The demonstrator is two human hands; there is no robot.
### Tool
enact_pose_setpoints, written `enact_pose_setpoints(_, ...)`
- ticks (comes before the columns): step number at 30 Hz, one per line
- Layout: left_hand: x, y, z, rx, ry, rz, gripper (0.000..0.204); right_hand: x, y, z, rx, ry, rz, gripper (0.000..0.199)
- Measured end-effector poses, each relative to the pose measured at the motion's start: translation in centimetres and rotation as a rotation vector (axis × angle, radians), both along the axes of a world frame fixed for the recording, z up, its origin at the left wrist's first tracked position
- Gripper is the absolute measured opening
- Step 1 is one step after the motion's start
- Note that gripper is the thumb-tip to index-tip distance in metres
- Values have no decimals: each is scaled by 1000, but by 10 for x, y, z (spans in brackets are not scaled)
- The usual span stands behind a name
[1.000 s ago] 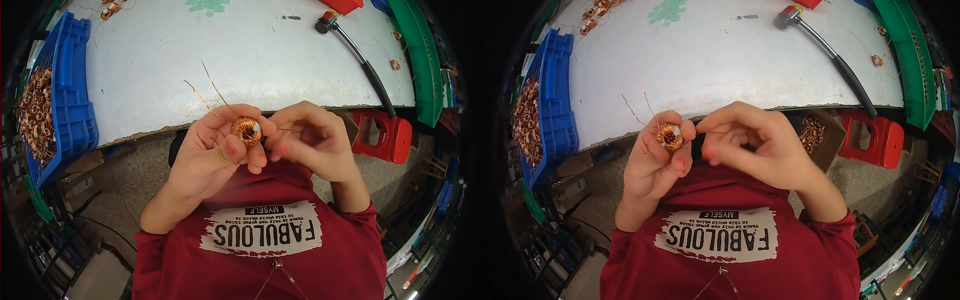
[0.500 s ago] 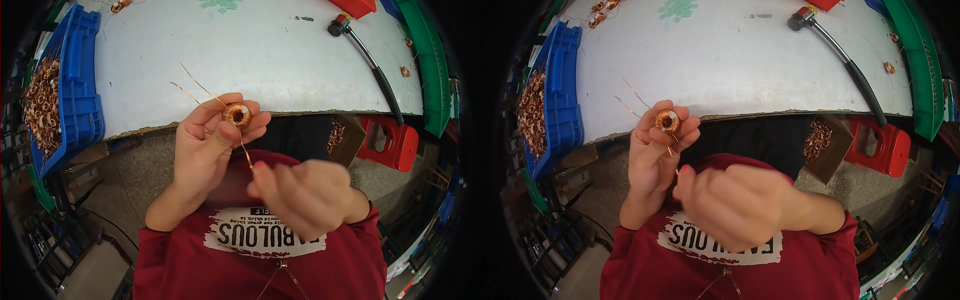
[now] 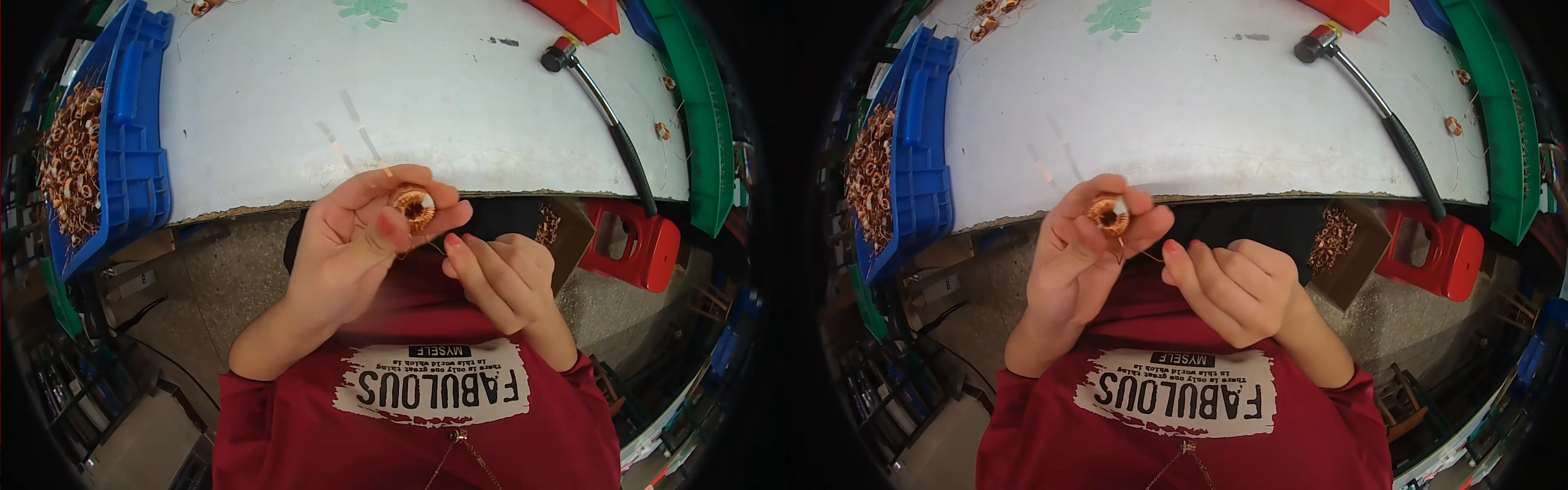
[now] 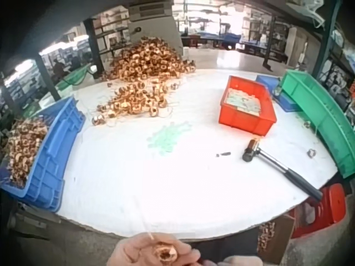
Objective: Assembling small copper induction coils by threading wires and using a hammer to secure components.
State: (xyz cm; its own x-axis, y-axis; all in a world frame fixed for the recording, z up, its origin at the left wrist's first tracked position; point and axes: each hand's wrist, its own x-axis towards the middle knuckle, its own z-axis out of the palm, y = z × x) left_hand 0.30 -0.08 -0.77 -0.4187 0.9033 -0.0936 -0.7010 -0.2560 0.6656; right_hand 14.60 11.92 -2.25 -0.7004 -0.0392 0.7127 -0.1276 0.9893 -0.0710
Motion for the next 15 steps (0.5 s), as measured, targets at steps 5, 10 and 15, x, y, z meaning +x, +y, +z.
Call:
enact_pose_setpoints(5, -5, 4, 19, -219, 487, 57, 35, -5, 4, -1, 55, 13, -29, 18)
enact_pose_setpoints(10, -1, 3, 27, -215, 397, 152, 32, -5, 21, 11, -241, -12, 108, 35)
enact_pose_setpoints(15, -4, -4, 32, -192, 373, -76, 36, -31, 53, 38, -1824, -241, 305, 36)
